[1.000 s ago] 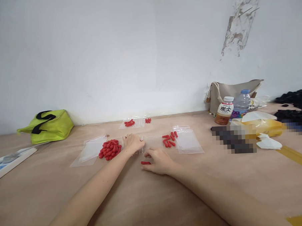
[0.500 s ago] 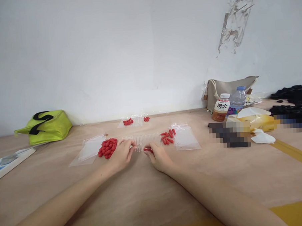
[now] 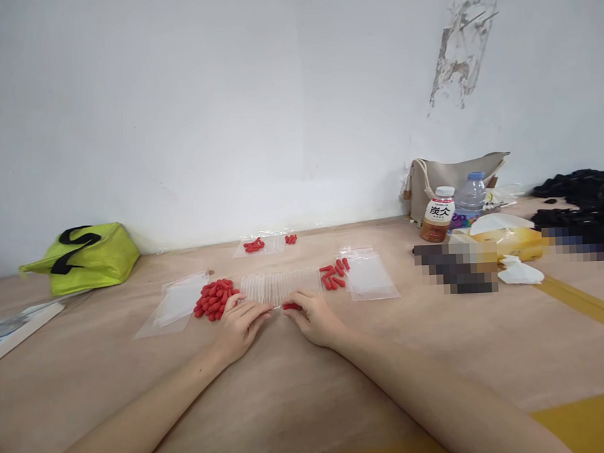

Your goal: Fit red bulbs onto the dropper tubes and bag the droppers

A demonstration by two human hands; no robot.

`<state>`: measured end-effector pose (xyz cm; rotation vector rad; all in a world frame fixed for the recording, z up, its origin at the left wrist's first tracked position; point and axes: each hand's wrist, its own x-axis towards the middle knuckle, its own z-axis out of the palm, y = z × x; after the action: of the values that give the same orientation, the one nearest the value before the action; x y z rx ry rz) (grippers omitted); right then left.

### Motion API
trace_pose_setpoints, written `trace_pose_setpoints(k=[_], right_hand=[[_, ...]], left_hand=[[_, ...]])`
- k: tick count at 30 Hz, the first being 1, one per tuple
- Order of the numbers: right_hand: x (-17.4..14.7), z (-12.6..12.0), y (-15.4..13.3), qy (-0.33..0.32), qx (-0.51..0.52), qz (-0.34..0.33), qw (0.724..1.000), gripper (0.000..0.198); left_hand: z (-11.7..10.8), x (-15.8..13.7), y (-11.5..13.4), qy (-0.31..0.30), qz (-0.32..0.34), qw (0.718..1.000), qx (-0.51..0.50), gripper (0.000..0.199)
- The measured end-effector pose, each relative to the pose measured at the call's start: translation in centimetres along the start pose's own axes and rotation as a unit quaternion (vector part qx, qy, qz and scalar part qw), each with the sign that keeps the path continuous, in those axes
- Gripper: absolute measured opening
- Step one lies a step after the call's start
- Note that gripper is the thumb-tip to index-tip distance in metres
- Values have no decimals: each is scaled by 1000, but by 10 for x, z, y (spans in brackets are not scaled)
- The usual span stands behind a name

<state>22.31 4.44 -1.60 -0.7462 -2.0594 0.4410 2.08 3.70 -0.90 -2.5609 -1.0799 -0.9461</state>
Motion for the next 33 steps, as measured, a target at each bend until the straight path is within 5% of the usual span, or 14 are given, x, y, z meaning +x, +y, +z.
trace_pose_setpoints(k=[21, 33], right_hand=[[-3, -5, 4, -36, 12, -30, 999, 16], [-1, -4, 6, -80, -183, -121, 972, 15]], left_hand=[[0, -6, -4, -49, 42, 997, -31, 23], [2, -6, 1, -63, 73, 995, 13, 26]])
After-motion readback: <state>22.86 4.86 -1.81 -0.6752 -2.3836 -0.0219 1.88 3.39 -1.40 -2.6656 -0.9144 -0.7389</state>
